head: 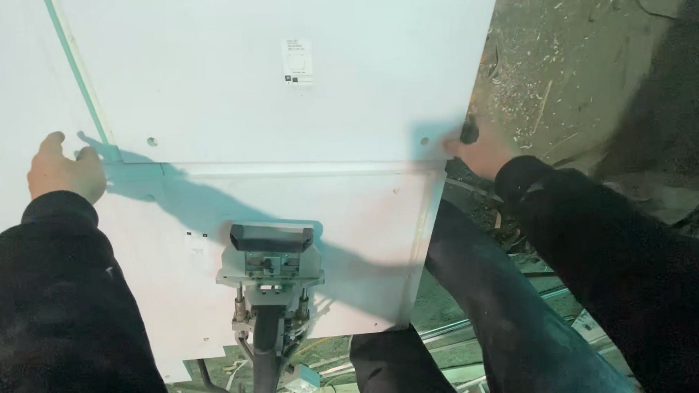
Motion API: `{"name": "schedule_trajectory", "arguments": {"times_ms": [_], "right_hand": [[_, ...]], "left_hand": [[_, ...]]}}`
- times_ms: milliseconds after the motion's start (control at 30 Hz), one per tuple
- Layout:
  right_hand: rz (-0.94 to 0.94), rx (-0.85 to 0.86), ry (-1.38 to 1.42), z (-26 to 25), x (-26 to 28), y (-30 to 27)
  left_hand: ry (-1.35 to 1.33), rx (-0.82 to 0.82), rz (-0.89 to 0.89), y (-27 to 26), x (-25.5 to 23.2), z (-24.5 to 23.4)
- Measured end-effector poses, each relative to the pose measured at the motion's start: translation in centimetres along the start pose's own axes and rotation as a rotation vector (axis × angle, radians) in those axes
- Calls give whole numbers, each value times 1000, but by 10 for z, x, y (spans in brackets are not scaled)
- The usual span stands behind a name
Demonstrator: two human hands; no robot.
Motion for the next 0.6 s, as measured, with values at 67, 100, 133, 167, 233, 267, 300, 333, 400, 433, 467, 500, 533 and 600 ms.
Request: {"name": "schedule_trajectory", "arguments": {"times_ms": [67, 100, 133, 167, 233, 267, 300, 333, 400, 433, 467, 500, 533, 600], "right_hand": [[-106, 50, 103, 18, -1, 3], [-102, 57, 100, 25, -12, 13], [-97, -17, 55, 29, -21, 24], [-93, -91, 9, 33, -30, 34], [-61, -46, -8, 35, -25, 25], [-38, -12, -19, 35, -21, 22], [-40, -15, -18, 33, -21, 21], [-42, -12, -49, 34, -20, 18], [-45, -10, -74, 39, -16, 13], [-32, 20, -89, 44, -15, 11], [-12, 40, -108, 45, -17, 9], [-6, 31, -106, 44, -20, 11], [-20, 29, -146, 47, -21, 13], [-36, 27, -180, 51, -24, 15]], "left_hand": [[-47, 72, -97, -17, -15, -1], [-42, 77, -103, -2, 8, 23], [11, -63, 79, 15, 24, 34], [65, -199, 263, 27, 39, 46], [51, -177, 250, 25, 37, 40], [33, -170, 242, 27, 33, 35], [31, -172, 242, 23, 25, 35], [55, -96, 144, 20, 27, 35], [81, -24, 48, 8, 29, 33], [43, -32, 12, 0, 32, 31], [-5, -34, -19, -6, 29, 35], [-10, -31, -10, -5, 30, 40], [-59, -53, 1, -5, 35, 39], [-103, -80, 16, -5, 42, 39]]}}
Point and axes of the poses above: each hand's wrist, its own y-axis towards the middle knuckle, its own z-axis out of the palm, x = y × z, the point moved 6 cm from there along y, towards the middle knuckle, and after that the axes turned 4 degrees about -x, right-handed, at the moved point
